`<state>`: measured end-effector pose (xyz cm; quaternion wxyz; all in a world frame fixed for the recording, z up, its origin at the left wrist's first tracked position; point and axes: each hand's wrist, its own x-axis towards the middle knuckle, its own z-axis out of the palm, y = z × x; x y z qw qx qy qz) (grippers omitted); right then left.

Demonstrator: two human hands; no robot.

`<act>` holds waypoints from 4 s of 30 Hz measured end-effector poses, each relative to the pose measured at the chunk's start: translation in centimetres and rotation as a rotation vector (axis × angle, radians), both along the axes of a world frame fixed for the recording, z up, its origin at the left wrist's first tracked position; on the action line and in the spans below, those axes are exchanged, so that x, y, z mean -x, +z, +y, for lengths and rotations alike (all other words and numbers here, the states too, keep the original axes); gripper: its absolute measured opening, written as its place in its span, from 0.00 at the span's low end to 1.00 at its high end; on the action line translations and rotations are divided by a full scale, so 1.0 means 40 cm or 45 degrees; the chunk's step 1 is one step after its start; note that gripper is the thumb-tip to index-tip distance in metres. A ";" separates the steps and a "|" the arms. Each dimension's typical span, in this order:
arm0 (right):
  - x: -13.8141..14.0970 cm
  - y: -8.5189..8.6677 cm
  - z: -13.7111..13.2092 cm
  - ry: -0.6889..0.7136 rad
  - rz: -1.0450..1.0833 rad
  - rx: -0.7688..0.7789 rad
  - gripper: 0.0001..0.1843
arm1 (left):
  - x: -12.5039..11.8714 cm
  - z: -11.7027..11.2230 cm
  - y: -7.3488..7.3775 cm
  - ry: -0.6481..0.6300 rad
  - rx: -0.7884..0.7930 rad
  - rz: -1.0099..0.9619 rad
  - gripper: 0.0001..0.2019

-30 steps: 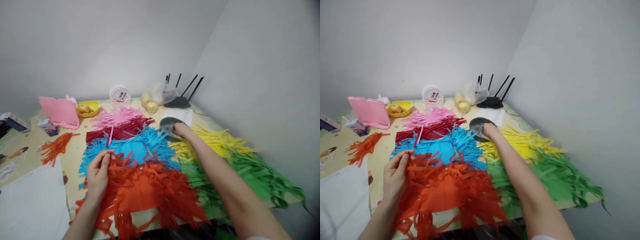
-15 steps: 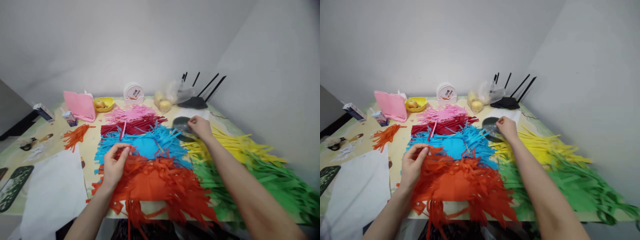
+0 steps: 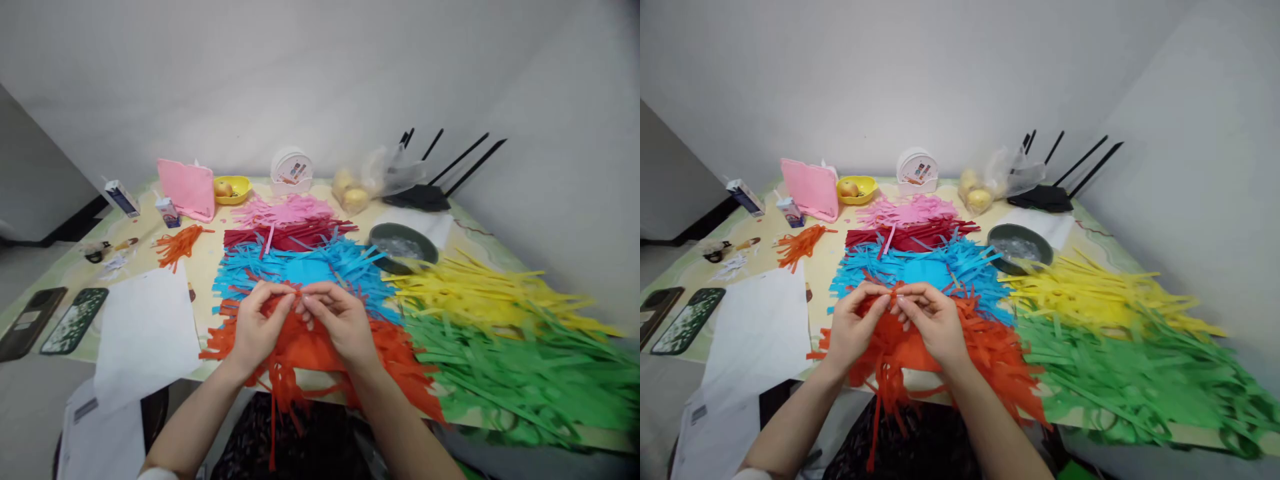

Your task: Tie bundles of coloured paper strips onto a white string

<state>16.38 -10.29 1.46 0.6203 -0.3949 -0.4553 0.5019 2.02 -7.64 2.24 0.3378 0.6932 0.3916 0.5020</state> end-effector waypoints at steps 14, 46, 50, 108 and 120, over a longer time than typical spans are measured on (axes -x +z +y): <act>0.023 -0.027 -0.031 -0.210 -0.405 -0.083 0.10 | 0.030 -0.044 -0.013 0.038 -0.333 0.381 0.04; 0.008 -0.034 -0.056 -0.020 -0.104 0.174 0.10 | -0.003 -0.077 -0.036 -0.050 0.209 -0.213 0.04; 0.013 -0.038 -0.053 -0.107 -0.106 0.144 0.10 | -0.002 -0.076 -0.037 -0.127 0.283 -0.255 0.04; -0.213 -0.145 0.138 0.270 -2.212 -0.202 0.11 | -0.067 0.155 -0.095 -0.500 -0.365 1.427 0.12; -0.247 -0.138 0.165 0.190 -2.196 -0.190 0.10 | -0.086 0.222 -0.142 -0.500 -0.167 1.482 0.13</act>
